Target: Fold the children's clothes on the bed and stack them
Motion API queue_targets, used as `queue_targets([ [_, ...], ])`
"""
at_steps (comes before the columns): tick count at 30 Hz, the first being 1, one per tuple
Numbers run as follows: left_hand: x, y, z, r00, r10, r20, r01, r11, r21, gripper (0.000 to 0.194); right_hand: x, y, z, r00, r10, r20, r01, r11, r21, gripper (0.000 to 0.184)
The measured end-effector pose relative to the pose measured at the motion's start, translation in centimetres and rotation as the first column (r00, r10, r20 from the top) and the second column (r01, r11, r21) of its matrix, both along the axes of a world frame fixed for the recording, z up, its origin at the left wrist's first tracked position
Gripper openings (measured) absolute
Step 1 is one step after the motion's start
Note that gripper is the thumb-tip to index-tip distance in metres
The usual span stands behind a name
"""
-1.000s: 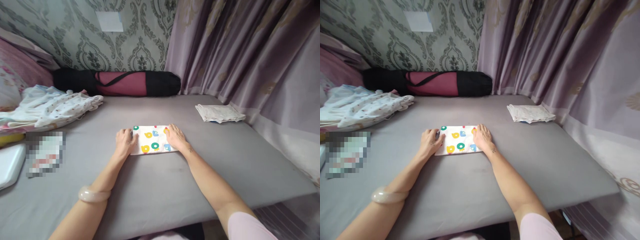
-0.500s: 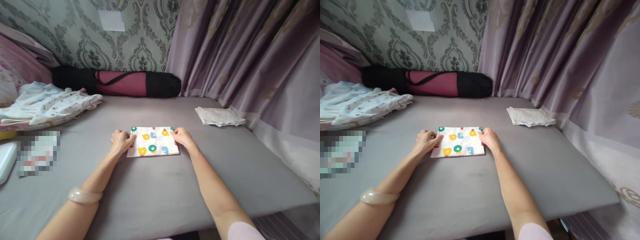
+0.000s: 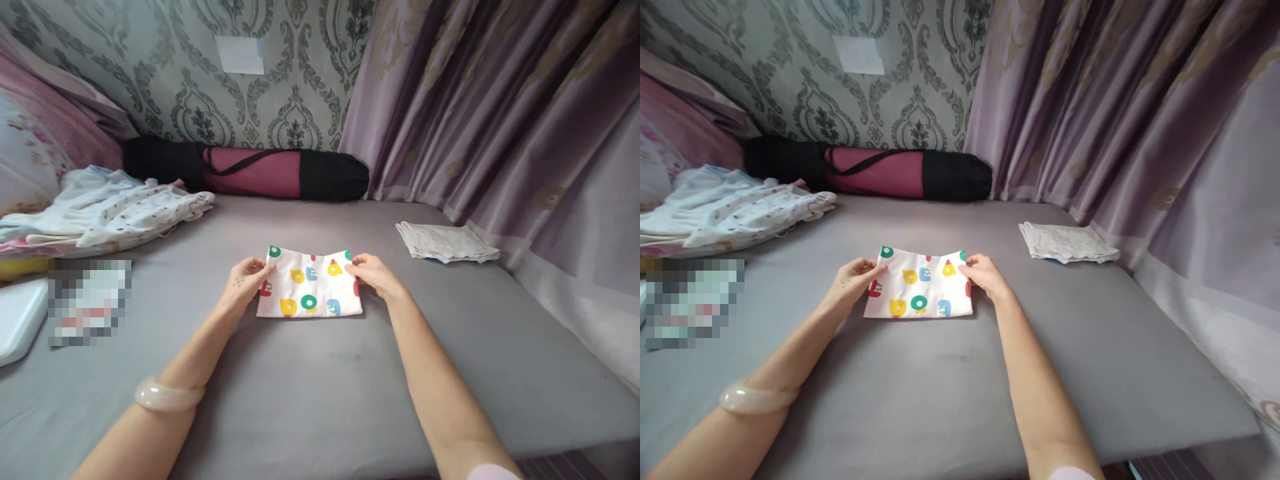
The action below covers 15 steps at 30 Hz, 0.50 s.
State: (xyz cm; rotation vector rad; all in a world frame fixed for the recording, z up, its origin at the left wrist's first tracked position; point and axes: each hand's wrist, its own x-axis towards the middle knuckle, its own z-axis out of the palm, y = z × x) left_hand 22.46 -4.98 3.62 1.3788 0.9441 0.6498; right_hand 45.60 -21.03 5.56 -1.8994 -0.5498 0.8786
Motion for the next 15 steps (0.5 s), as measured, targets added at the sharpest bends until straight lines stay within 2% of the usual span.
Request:
queue_targets([
  [3,-0.2,0.1,0.7,0.987,0.015,0.157,-0.003,0.997,-0.081,0.046,0.6,-0.8,1.1,0.994,0.066,-0.083,-0.054,0.989,0.136,0.038],
  [5,-0.4,0.3,1.0,0.962,-0.023,0.272,0.053,0.993,-0.101,0.050,1.1,-1.5,2.0,0.984,0.153,-0.096,-0.132,0.972,0.195,0.044],
  [7,-0.8,0.5,1.5,0.934,-0.111,0.341,0.147,0.986,-0.082,0.052,1.6,-2.4,2.9,0.958,0.278,-0.074,-0.254,0.939,0.233,0.047],
  [11,-2.0,0.2,3.0,0.894,-0.350,0.279,0.367,0.930,-0.009,0.044,2.0,-4.2,4.8,0.856,0.516,-0.013,-0.498,0.833,0.240,0.040],
  [15,-3.9,-0.3,4.8,0.855,-0.501,0.134,0.505,0.863,0.000,0.035,1.7,-5.7,7.0,0.757,0.653,-0.005,-0.646,0.750,0.144,0.036],
])
